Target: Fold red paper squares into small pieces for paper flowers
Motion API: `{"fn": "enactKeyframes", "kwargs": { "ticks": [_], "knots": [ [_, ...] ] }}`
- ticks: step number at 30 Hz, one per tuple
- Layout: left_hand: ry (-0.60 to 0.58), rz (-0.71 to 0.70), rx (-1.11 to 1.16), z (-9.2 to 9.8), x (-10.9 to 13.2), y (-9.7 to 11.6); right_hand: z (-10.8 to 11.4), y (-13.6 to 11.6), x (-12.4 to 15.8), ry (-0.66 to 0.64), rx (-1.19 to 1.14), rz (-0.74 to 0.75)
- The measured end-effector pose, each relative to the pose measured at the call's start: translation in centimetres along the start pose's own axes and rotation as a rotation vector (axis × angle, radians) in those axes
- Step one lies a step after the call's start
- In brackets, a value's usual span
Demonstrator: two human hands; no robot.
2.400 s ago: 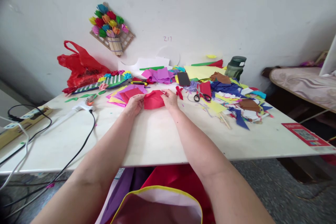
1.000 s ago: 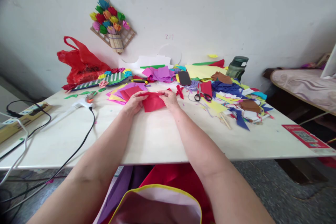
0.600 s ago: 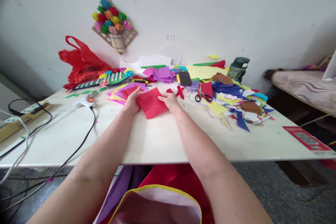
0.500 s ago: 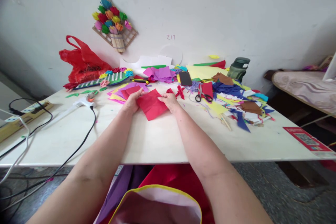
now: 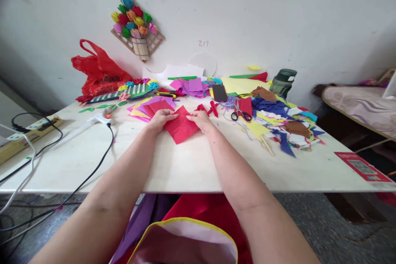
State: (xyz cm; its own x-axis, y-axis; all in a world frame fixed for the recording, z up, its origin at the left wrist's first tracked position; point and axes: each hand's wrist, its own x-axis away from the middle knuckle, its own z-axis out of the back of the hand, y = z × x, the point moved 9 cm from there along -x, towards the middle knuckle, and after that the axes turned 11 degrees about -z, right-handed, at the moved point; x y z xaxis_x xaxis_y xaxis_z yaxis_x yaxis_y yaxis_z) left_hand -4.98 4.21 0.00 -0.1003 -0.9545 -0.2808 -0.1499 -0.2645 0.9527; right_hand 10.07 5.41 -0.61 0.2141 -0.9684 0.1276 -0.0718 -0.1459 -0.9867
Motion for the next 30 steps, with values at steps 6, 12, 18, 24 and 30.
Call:
{"fn": "enactKeyframes", "kwargs": {
  "ticks": [6, 12, 18, 24, 30],
  "knots": [
    [-0.036, 0.034, 0.057, -0.55, 0.28, -0.03, 0.31, 0.1, -0.04, 0.031, -0.017, -0.013],
    [-0.053, 0.052, 0.089, -0.65, 0.36, -0.07, 0.37, 0.16, -0.03, 0.015, -0.052, -0.013],
    [-0.076, 0.079, 0.024, -0.62, 0.34, -0.32, 0.37, 0.33, -0.3, -0.016, -0.079, -0.012],
    [-0.076, 0.064, 0.089, -0.79, 0.29, -0.34, 0.32, 0.27, -0.25, -0.021, -0.076, -0.015],
    [-0.049, 0.052, 0.144, -0.42, 0.15, -0.45, 0.19, 0.26, -0.24, -0.036, -0.077, -0.01]
  ]
}}
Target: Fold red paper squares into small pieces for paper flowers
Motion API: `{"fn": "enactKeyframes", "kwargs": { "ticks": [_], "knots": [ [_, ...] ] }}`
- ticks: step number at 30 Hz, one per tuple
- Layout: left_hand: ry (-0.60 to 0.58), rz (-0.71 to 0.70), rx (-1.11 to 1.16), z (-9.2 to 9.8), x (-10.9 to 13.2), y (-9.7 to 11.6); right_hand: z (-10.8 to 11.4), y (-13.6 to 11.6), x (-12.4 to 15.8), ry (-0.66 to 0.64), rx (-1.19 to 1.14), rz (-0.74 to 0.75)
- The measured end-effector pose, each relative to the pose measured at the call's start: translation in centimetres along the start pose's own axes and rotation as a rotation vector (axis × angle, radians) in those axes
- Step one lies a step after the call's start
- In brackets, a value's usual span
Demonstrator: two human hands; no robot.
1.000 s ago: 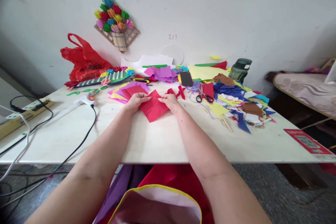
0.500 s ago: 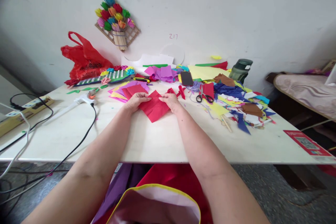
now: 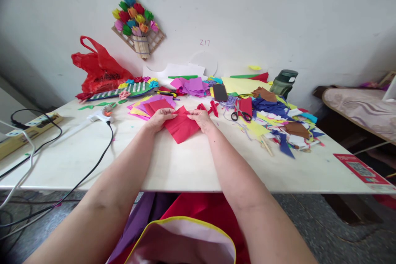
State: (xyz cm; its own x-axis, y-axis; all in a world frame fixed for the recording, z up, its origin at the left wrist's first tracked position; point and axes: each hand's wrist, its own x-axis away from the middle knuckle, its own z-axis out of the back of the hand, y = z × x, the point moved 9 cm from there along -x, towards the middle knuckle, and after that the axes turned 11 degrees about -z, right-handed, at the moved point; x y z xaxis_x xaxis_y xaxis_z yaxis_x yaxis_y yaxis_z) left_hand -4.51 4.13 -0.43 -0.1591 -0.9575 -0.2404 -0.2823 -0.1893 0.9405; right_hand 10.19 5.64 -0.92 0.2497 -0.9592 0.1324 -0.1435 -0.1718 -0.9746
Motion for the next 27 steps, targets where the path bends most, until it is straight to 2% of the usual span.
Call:
{"fn": "enactKeyframes", "kwargs": {
  "ticks": [15, 22, 27],
  "knots": [
    [0.023, -0.025, 0.056, 0.3, -0.4, 0.0, -0.4, -0.5, 0.3, -0.055, -0.001, 0.044],
    [0.041, -0.024, 0.064, 0.4, -0.5, -0.1, -0.6, -1.0, 0.7, -0.066, 0.072, 0.097],
    [0.062, -0.041, 0.03, 0.4, -0.3, 0.3, -0.6, -1.8, 0.9, -0.049, 0.099, 0.194]
  ]
}}
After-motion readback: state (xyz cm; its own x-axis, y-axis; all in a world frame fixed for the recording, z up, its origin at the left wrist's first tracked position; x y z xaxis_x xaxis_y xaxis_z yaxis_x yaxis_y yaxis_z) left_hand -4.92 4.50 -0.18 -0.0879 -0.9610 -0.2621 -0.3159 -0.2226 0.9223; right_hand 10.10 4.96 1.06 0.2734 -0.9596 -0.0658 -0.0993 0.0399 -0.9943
